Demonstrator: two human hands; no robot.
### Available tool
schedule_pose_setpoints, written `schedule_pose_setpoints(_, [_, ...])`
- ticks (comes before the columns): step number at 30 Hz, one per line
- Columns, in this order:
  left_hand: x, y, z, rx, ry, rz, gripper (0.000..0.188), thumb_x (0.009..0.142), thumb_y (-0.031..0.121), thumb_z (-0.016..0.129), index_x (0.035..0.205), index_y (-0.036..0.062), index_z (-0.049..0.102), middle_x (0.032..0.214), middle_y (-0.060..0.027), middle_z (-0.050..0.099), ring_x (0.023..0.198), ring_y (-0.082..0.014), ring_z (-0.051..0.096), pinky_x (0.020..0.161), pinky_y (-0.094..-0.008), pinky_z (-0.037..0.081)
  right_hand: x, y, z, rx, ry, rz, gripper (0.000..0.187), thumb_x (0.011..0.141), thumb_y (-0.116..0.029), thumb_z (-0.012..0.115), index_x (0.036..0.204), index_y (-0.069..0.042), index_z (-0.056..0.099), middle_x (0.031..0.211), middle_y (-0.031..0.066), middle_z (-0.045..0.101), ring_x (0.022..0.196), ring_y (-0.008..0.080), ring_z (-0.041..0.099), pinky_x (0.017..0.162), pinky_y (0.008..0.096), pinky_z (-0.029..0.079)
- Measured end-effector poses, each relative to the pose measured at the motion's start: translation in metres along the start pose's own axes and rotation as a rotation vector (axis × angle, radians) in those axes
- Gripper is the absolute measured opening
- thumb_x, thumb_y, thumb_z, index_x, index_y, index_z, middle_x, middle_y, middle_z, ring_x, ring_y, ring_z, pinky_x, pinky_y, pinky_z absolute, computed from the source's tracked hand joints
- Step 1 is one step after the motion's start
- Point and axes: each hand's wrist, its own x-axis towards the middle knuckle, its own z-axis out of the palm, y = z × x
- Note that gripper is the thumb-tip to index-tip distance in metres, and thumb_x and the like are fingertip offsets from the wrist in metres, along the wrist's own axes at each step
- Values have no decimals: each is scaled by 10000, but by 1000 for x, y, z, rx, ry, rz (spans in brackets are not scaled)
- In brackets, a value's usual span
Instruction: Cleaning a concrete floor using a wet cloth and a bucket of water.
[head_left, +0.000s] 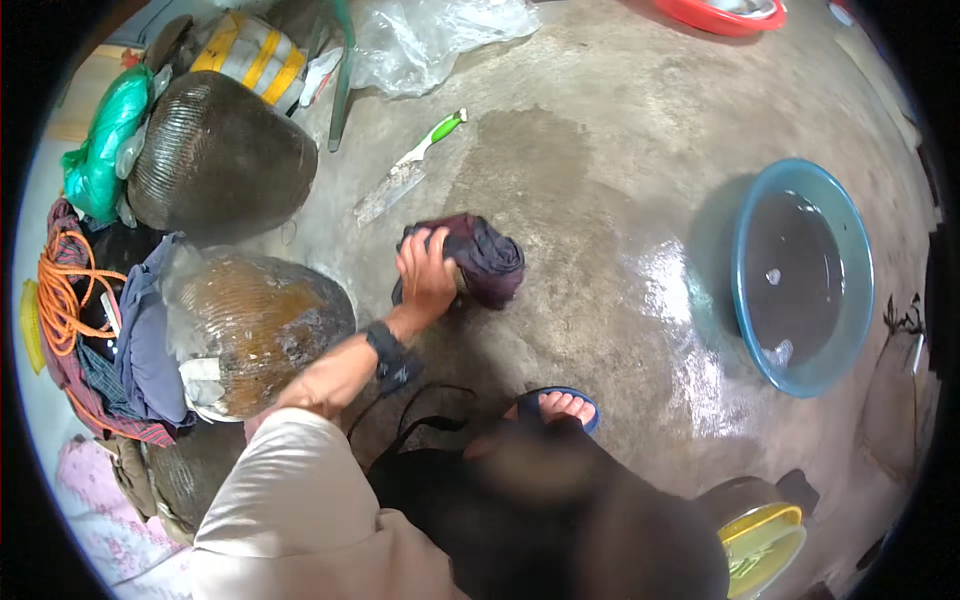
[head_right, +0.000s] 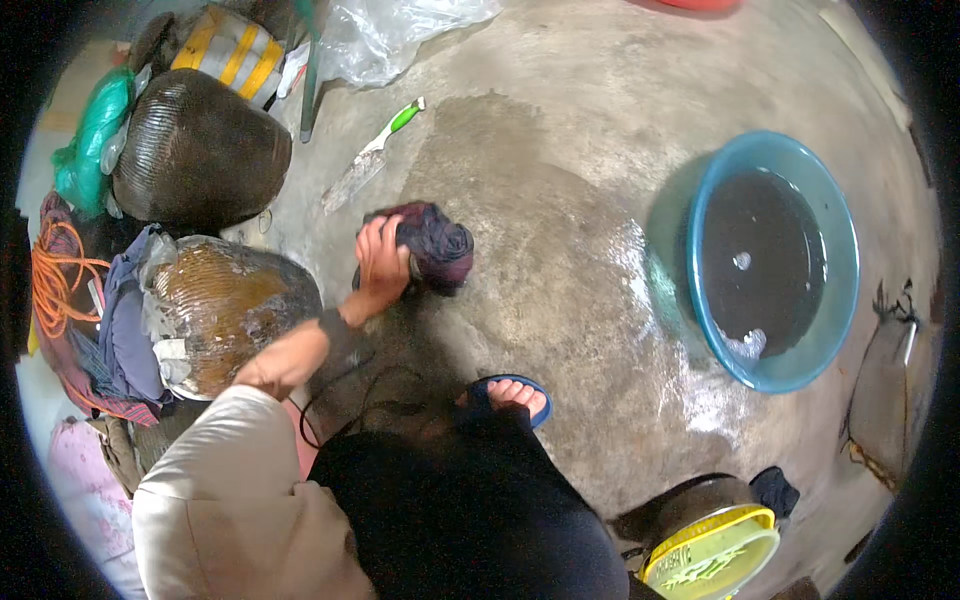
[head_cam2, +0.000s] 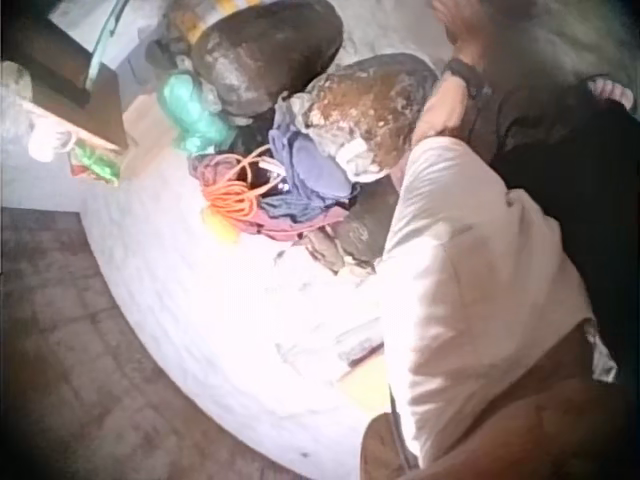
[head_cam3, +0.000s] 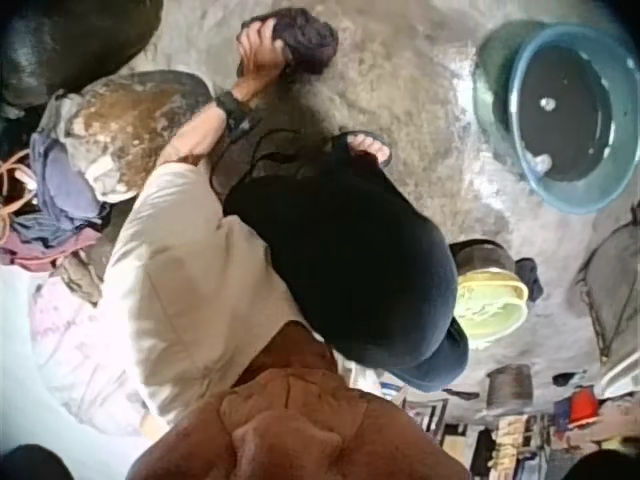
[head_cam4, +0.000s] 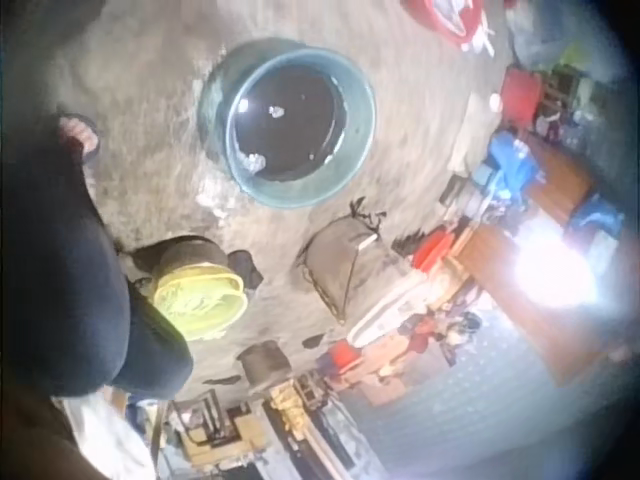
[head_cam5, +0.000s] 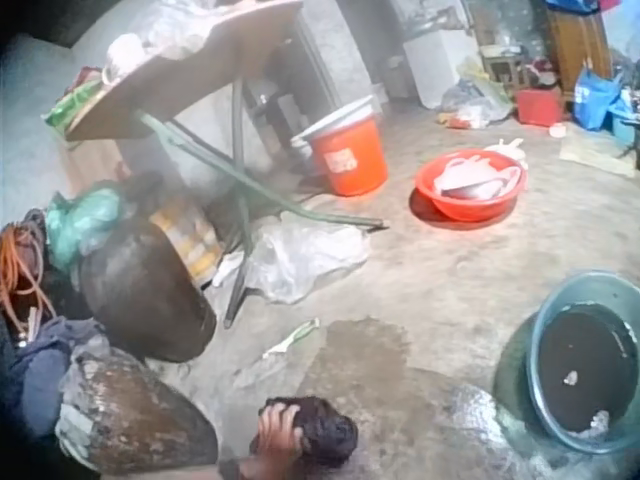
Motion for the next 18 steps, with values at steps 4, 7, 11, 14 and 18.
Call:
schedule_pose_setpoints(4, [72, -22, 17, 28, 25, 24, 521, 757, 192, 535, 1251, 105, 394, 1204, -176, 384, 1153, -361, 327, 920, -557, 257, 15, 2, 9, -20, -4, -46, 332, 799, -375, 510, 753, -50, 558, 717, 144, 567, 685, 314, 547, 652, 444, 415])
schedule_pose_setpoints(7, [120, -25, 23, 60, -33, -71, 511, 781, 227, 530, 1260, 126, 387, 1225, -179, 378, 1168, -359, 321, 915, -571, 253, 23, 5, 14, -4, 2, -60, 343, 803, -385, 509, 753, -50, 560, 715, 145, 569, 679, 314, 548, 644, 446, 416])
schedule_pose_setpoints(11, [173, -22, 24, 44, -130, -381, 475, 825, 300, 514, 1251, 136, 385, 1266, -172, 365, 1190, -358, 311, 905, -595, 257, 17, 2, 14, 2, 11, -80, 356, 808, -397, 508, 753, -49, 561, 713, 147, 571, 670, 314, 549, 635, 449, 417])
schedule_pose_setpoints(14, [145, -27, 22, 7, -56, -254, 458, 836, 309, 505, 1244, 136, 392, 1249, -153, 381, 1188, -345, 316, 900, -597, 264, 17, 0, 15, 18, 21, -89, 367, 812, -407, 508, 753, -49, 562, 711, 148, 572, 663, 314, 550, 627, 451, 418])
schedule_pose_setpoints(18, [38, -21, 13, -53, 110, -62, 469, 820, 297, 542, 1224, 95, 418, 1179, -147, 436, 1124, -346, 383, 888, -527, 307, 18, 3, 14, 16, 20, -95, 380, 817, -419, 507, 753, -49, 564, 709, 150, 574, 654, 314, 551, 618, 455, 420])
